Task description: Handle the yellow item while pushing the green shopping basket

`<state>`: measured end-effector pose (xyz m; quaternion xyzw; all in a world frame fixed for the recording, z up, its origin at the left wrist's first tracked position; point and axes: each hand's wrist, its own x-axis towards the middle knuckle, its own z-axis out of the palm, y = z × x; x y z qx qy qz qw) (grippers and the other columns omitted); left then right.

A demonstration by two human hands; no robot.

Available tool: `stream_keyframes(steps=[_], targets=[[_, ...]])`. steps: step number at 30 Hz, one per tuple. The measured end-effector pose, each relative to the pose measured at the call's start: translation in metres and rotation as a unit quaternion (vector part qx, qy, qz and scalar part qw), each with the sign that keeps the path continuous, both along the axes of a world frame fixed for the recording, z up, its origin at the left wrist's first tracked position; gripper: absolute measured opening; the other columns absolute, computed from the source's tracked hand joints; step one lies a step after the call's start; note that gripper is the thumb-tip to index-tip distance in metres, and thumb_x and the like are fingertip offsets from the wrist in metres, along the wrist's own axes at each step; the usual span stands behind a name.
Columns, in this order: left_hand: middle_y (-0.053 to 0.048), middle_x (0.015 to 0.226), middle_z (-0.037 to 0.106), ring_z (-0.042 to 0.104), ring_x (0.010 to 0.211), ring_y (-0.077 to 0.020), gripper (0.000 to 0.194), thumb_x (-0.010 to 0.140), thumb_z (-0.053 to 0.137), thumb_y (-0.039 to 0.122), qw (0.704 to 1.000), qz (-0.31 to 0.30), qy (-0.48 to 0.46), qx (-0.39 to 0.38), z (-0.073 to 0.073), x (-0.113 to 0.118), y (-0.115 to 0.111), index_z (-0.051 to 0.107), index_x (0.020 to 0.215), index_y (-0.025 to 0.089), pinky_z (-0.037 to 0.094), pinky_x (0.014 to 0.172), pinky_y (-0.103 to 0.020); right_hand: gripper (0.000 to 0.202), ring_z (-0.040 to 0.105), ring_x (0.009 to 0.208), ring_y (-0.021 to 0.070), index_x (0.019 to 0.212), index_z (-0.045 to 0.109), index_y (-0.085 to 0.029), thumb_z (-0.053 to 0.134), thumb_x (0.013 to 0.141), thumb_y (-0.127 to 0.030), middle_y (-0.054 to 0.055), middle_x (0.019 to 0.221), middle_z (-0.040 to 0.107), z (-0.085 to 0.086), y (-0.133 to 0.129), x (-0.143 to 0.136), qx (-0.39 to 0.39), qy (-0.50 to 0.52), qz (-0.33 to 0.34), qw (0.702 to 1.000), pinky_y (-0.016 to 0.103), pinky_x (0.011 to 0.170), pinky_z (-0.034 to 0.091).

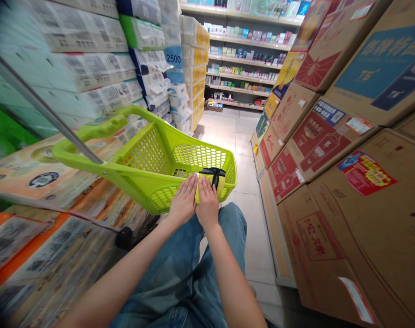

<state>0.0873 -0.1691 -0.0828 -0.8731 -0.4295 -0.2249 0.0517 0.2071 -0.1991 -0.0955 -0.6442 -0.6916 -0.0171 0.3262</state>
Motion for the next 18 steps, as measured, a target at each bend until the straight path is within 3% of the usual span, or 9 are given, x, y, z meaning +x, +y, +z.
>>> stream_keyframes(steps=[4, 8, 11, 15, 18], targets=[[-0.010, 0.165, 0.019, 0.010, 0.154, -0.0199, 0.068, 0.095, 0.033, 0.018, 1.000, 0.004, 0.005, 0.000, 0.001, 0.000, 0.000, 0.010, 0.158, 0.009, 0.020, 0.125, -0.040, 0.078, 0.028, 0.150, 0.0159, 0.153, 0.035, -0.017, 0.037, 0.077, 0.000, 0.009, 0.158, 0.038, -0.010, -0.006, 0.021, 0.020, -0.032, 0.027, 0.999, 0.043, 0.124, 0.021], [-0.010, 0.165, 0.018, 0.010, 0.154, -0.0192, 0.065, 0.096, 0.032, 0.018, 1.000, 0.005, 0.011, -0.001, 0.004, 0.000, -0.001, 0.012, 0.158, 0.008, 0.019, 0.125, -0.039, 0.078, 0.027, 0.150, 0.0171, 0.153, 0.035, -0.016, 0.035, 0.076, 0.000, 0.011, 0.158, 0.039, -0.030, -0.013, 0.064, 0.047, -0.020, -0.028, 0.998, 0.046, 0.124, 0.022], [-0.009, 0.165, 0.017, 0.010, 0.154, -0.0192, 0.065, 0.096, 0.031, 0.018, 1.000, 0.006, 0.013, 0.002, 0.004, 0.000, -0.001, 0.013, 0.157, 0.007, 0.018, 0.125, -0.039, 0.078, 0.027, 0.150, 0.0177, 0.152, 0.035, -0.016, 0.035, 0.076, 0.000, 0.012, 0.156, 0.041, -0.043, -0.014, 0.082, 0.065, -0.002, -0.074, 0.995, 0.049, 0.122, 0.026], [-0.010, 0.165, 0.018, 0.010, 0.154, -0.0198, 0.068, 0.096, 0.034, 0.018, 1.000, 0.005, 0.010, 0.008, 0.001, 0.000, 0.000, 0.010, 0.158, 0.008, 0.020, 0.124, -0.039, 0.081, 0.024, 0.151, 0.0191, 0.155, 0.028, -0.014, 0.035, 0.075, 0.001, 0.014, 0.159, 0.035, -0.047, -0.006, 0.062, 0.097, 0.012, -0.106, 0.990, 0.051, 0.122, 0.024], [-0.011, 0.165, 0.019, 0.011, 0.154, -0.0203, 0.068, 0.095, 0.036, 0.018, 1.000, 0.004, 0.006, 0.011, -0.001, 0.000, 0.001, 0.011, 0.158, 0.008, 0.020, 0.124, -0.040, 0.079, 0.026, 0.151, 0.0189, 0.156, 0.027, -0.016, 0.037, 0.079, -0.001, 0.012, 0.159, 0.036, -0.040, 0.000, 0.029, 0.098, -0.019, -0.062, 0.993, 0.050, 0.124, 0.019]])
